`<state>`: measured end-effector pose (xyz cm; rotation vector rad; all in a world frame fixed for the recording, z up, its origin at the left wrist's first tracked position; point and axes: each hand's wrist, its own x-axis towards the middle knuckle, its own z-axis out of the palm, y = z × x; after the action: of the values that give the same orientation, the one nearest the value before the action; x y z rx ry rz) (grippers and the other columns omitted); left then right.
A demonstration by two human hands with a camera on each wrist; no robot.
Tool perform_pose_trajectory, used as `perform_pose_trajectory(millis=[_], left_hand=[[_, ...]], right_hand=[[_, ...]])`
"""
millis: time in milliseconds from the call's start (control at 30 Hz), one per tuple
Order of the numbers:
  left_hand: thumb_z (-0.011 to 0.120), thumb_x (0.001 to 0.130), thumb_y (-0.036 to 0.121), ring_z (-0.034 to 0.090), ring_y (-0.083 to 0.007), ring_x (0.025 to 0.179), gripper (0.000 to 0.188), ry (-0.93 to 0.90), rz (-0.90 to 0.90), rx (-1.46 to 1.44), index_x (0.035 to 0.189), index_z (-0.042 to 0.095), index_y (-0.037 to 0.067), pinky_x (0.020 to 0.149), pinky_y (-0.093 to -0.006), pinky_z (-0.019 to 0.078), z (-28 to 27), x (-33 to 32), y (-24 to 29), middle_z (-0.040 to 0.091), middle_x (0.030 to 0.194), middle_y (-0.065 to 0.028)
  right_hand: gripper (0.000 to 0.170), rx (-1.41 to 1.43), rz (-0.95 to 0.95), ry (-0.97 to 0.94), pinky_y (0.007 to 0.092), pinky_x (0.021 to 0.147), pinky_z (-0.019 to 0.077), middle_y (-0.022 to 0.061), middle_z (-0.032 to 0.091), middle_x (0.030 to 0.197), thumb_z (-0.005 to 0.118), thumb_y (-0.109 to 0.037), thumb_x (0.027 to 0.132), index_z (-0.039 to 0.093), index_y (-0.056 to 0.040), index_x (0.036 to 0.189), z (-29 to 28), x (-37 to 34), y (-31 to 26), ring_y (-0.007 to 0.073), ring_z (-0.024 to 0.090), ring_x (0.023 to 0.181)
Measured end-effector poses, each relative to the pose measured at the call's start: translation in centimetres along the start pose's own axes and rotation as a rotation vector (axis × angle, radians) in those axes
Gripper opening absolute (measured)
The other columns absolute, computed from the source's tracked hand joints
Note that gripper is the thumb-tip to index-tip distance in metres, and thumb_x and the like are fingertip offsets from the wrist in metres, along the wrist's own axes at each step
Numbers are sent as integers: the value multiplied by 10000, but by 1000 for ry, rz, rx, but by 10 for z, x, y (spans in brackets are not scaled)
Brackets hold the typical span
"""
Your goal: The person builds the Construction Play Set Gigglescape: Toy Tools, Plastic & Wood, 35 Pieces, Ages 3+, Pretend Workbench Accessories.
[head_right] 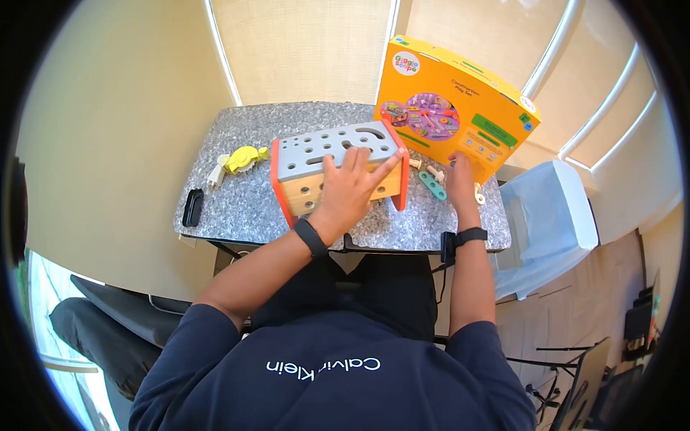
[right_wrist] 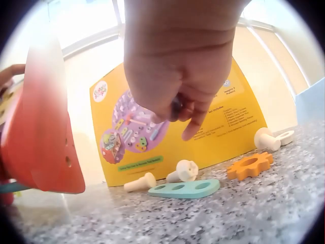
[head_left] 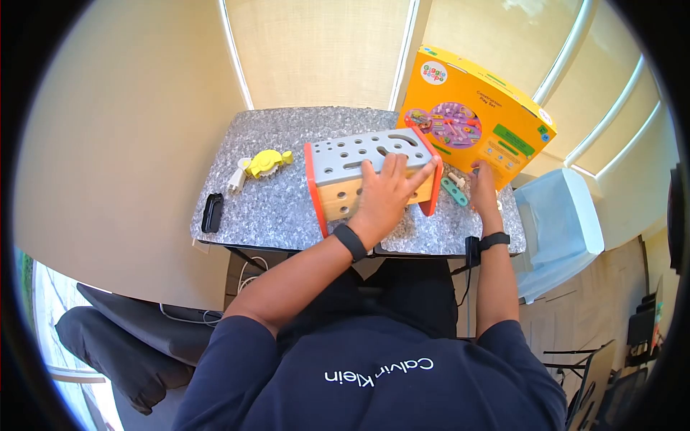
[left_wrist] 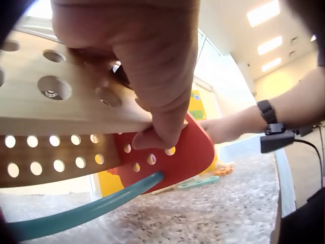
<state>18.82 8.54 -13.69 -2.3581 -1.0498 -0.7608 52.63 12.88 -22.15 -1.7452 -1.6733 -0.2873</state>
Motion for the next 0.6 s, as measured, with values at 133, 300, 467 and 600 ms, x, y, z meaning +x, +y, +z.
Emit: perform_pose_trajectory(millis=[133,300,467,600], left_hand=[[822,672,179,508,-277,1147,1068,37,-73,-89,1615,349,348,838,-506,358,-19,13,-27,506,1193,-104],[820,629,210,567,-356,1124,1095,190,-209,-551,1610,332,218,932,-507,468,-42,22,-81,549,1203,-159],[744,712,159,608,-326,1129,1055,342,-250,-802,1632,228,162,972,-447,515,-24,20,-104,574,1130,-141],[722,768,99,615,-254,1098,1012,250,-455,-1214,1634,202,152,946,-397,531,-12,10,-106,562,1167,-126]], right_hand=[[239,231,29,-3,402,785,526,170,634,1002,757,-25,875,645,-17,1085,-28,-13,-42,325,649,916],[248,370,105,-47,318,740,563,116,637,985,781,-16,867,739,-34,1111,-37,-25,-63,215,658,845],[244,582,57,-166,293,783,617,96,676,1081,688,78,900,737,-17,1120,-55,-26,-99,185,706,913],[218,733,132,-217,294,813,611,95,687,1111,658,81,910,730,-13,1094,-66,-29,-121,185,718,967]])
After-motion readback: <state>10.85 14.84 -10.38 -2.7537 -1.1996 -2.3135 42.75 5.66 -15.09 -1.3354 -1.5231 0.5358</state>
